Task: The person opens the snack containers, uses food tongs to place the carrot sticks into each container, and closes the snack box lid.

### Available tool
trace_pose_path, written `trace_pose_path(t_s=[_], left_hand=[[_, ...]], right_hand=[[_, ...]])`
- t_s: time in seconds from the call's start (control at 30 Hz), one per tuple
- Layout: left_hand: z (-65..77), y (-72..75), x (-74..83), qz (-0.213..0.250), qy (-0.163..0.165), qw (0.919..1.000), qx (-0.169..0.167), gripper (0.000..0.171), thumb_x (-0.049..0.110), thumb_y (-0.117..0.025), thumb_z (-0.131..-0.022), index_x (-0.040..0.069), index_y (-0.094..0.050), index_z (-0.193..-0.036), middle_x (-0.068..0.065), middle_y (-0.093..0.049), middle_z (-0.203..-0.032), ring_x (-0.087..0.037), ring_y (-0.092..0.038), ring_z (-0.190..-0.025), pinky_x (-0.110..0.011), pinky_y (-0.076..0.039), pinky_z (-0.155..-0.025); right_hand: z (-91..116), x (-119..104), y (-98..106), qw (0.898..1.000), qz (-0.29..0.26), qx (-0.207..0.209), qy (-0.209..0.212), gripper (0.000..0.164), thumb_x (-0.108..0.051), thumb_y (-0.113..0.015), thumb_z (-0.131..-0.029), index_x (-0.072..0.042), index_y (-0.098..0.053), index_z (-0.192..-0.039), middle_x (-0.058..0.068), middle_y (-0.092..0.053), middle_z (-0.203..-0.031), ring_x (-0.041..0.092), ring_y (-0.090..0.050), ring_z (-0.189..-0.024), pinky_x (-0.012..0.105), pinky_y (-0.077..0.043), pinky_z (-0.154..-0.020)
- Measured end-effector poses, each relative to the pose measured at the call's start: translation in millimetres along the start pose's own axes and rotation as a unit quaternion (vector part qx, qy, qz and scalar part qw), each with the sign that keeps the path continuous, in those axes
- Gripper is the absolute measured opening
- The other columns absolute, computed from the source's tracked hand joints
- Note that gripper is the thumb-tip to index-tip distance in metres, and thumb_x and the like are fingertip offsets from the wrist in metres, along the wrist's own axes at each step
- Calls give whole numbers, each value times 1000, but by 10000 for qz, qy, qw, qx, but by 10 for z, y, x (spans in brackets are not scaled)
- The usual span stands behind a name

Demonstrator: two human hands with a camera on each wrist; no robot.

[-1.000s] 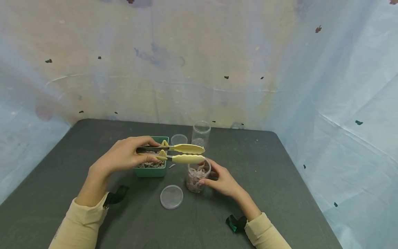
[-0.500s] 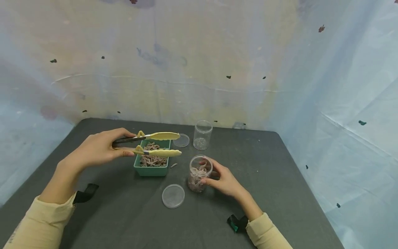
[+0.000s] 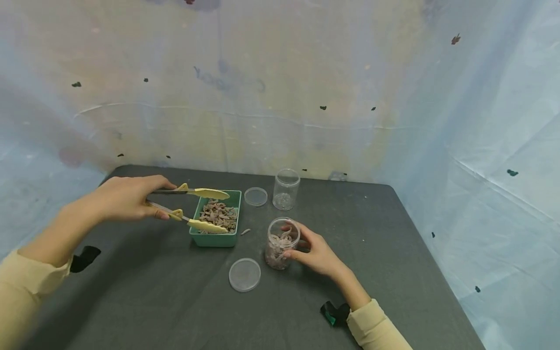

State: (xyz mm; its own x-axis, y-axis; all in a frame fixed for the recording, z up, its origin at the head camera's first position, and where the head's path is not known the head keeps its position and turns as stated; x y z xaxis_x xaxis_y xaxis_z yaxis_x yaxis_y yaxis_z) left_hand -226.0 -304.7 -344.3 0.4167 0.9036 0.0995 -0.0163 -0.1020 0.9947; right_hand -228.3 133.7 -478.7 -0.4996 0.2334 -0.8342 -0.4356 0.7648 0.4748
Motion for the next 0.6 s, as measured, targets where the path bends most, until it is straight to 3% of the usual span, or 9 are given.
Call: trace_pose_path(t_s=[0.27,0.6], left_hand=[[-215,45,27,-452,-246,9980,-355,70,58,-84,-81,20,-65,-135,-7,-68,-133,-18,-71,-90,-38,-50,-61],[-395,-14,152,-504,-303,9940,-925,68,58,-83,-81,15,-67,-131,-13,-67,-132,-25,-70,-93,-43,-53,-64]], right_hand=[[2,13,8,10000,1,-4,-4,76,-16,-79,-95,-17,-41,-160,13,-58,-148,29,-60,-131,45,-52,-103],[-5,1,-1,9999,-117,-51,1,76,-16,-79,-95,-14,-40,-160,18,-55,-149,31,-59,-132,44,-52,-104]])
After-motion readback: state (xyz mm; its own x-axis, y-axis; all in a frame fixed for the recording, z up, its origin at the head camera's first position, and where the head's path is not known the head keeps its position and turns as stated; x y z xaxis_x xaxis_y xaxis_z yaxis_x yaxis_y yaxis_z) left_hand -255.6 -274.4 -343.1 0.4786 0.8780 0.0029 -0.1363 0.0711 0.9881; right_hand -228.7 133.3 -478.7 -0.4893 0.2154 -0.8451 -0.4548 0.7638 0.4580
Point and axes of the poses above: each hand's wrist, its own z-axis away from the middle knuckle, its own y-axis out of the back of the hand, x = y × z, the point moved 3 cm from there along -z, towards the middle knuckle
